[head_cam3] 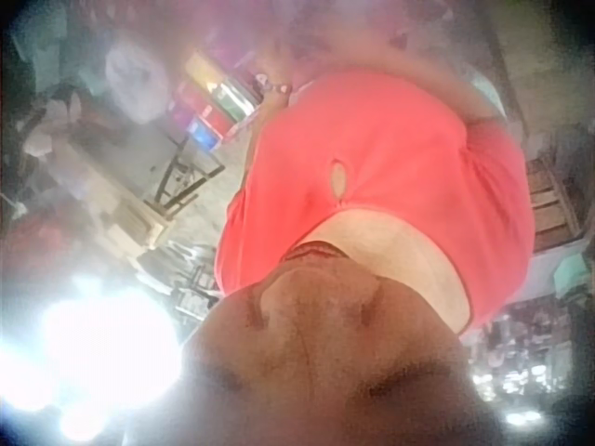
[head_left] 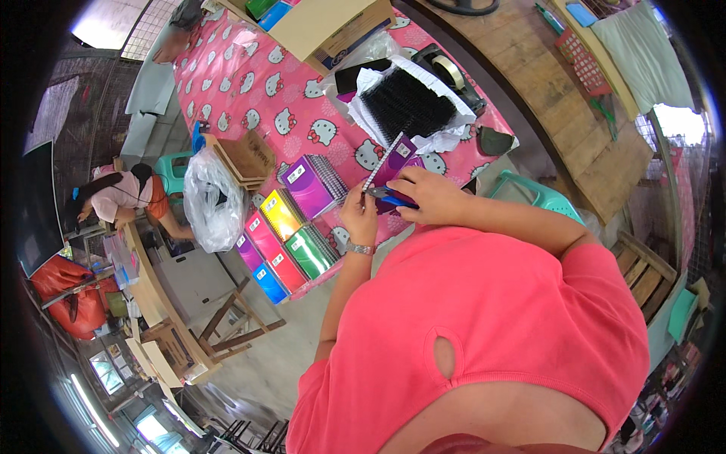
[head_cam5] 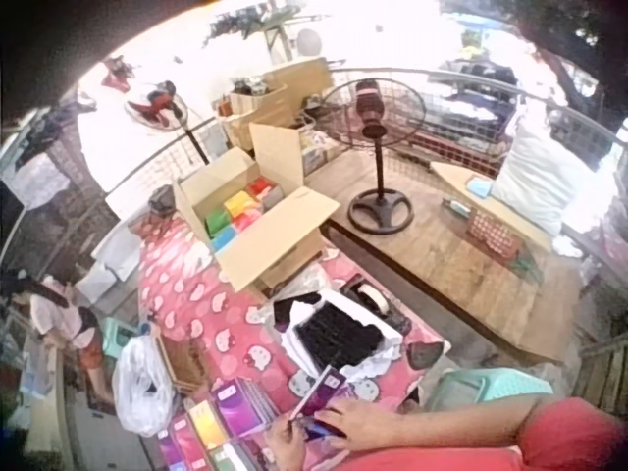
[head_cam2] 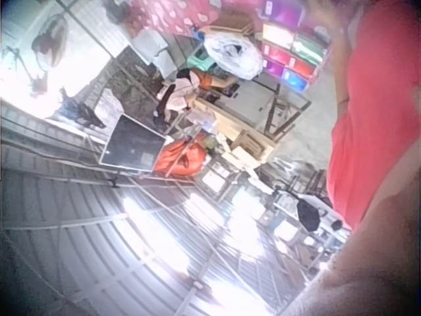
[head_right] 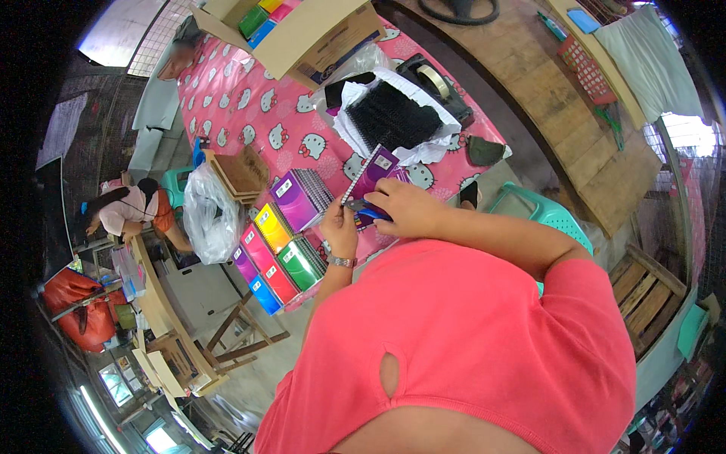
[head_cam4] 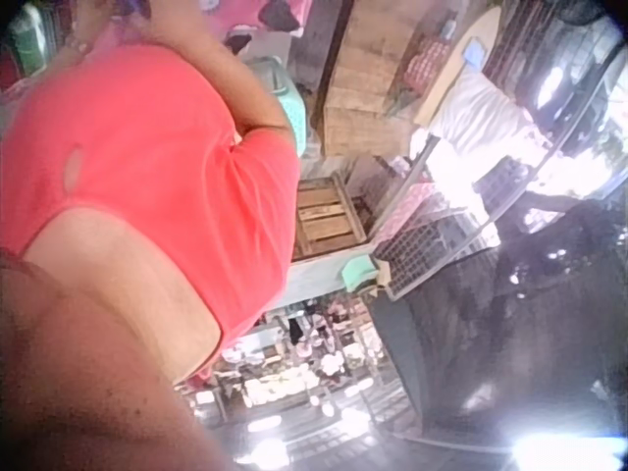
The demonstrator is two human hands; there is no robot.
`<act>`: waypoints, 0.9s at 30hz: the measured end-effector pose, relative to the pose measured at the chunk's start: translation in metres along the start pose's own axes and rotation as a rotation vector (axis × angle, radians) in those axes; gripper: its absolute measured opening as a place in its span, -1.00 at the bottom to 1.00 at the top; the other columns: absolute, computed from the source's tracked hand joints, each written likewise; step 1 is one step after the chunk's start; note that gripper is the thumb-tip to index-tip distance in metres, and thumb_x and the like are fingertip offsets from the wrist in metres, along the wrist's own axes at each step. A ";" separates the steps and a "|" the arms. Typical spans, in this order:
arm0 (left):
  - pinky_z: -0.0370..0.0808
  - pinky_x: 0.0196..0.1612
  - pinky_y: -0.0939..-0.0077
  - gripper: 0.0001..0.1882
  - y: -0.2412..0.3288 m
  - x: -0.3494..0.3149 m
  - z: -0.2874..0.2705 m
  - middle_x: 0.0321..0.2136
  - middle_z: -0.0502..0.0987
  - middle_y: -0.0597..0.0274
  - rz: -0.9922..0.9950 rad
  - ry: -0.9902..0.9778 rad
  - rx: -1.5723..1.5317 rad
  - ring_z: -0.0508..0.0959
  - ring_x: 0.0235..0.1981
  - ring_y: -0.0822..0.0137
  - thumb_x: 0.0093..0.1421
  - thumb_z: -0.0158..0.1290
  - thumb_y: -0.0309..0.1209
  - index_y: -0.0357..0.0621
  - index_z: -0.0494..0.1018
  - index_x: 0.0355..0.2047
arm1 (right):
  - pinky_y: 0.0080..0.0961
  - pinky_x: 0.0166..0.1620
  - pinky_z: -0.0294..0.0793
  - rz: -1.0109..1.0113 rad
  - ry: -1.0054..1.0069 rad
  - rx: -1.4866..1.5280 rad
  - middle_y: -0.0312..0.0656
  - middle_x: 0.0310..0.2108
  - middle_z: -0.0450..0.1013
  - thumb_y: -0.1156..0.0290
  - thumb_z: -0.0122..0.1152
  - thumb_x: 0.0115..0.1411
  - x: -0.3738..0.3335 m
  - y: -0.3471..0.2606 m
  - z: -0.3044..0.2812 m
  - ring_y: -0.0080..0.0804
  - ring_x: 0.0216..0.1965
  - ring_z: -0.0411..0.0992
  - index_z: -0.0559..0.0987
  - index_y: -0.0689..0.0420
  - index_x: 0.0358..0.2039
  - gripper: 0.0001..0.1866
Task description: The person organizes stacks of notebooks by color on a table, placing them into a bag and a box.
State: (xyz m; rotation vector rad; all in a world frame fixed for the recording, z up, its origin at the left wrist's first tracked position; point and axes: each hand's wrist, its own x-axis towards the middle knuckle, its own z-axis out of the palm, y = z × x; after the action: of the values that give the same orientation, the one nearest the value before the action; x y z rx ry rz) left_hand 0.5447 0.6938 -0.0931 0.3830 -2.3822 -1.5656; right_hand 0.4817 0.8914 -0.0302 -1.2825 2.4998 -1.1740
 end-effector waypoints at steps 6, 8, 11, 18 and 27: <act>0.48 -0.21 0.55 -0.70 0.007 -0.001 -0.007 -0.33 0.60 0.15 0.185 0.068 0.231 0.57 -0.33 0.40 0.14 0.05 -0.63 -0.22 0.53 -0.10 | -0.35 -0.09 0.47 0.842 -0.404 1.314 -0.23 -0.19 0.42 0.33 0.19 0.21 0.009 -0.009 0.005 -0.39 -0.16 0.47 0.37 0.18 0.07 -0.56; 0.48 -0.20 0.45 -0.74 0.030 0.013 -0.020 -0.32 0.59 0.12 0.224 0.109 0.236 0.57 -0.29 0.31 0.13 0.05 -0.61 -0.23 0.53 -0.14 | -0.37 -0.05 0.44 0.630 -0.299 1.053 -0.21 -0.17 0.42 0.33 0.22 0.18 0.003 -0.003 -0.004 -0.38 -0.13 0.45 0.37 0.17 0.07 -0.53; 0.43 -0.18 0.30 -0.81 0.068 0.043 -0.062 -0.35 0.54 0.07 0.287 0.206 0.273 0.52 -0.27 0.16 0.08 0.02 -0.61 -0.25 0.50 -0.26 | -0.35 0.07 0.35 0.369 0.015 0.515 -0.13 -0.12 0.42 0.40 0.29 0.06 -0.017 0.028 -0.015 -0.32 -0.04 0.39 0.42 0.17 0.05 -0.49; 0.25 -0.09 0.19 -0.80 0.043 0.111 -0.102 -0.39 0.53 0.18 0.317 0.106 0.922 0.47 -0.25 0.10 0.07 -0.01 -0.43 -0.07 0.50 -0.27 | -0.12 -0.11 0.48 0.691 -0.191 -0.201 0.02 -0.20 0.42 0.25 0.33 -0.12 -0.062 0.092 -0.004 0.02 -0.12 0.44 0.45 0.19 -0.11 -0.46; 0.09 0.30 -0.01 -0.38 -0.050 0.079 -0.102 0.29 0.02 -0.35 -0.120 0.017 0.743 0.05 0.32 -0.24 0.22 0.03 -0.25 0.03 0.17 0.28 | -0.19 -0.26 0.50 0.475 0.127 -0.316 -0.08 -0.36 0.42 0.38 0.19 0.03 -0.004 0.084 -0.017 -0.04 -0.30 0.47 0.51 0.12 -0.32 -0.82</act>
State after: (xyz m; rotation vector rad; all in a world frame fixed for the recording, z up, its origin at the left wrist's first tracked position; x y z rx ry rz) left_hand 0.5117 0.5593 -0.0943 0.6799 -2.8936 -0.6409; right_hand 0.4229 0.9339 -0.0755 -0.6023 2.9380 -0.7947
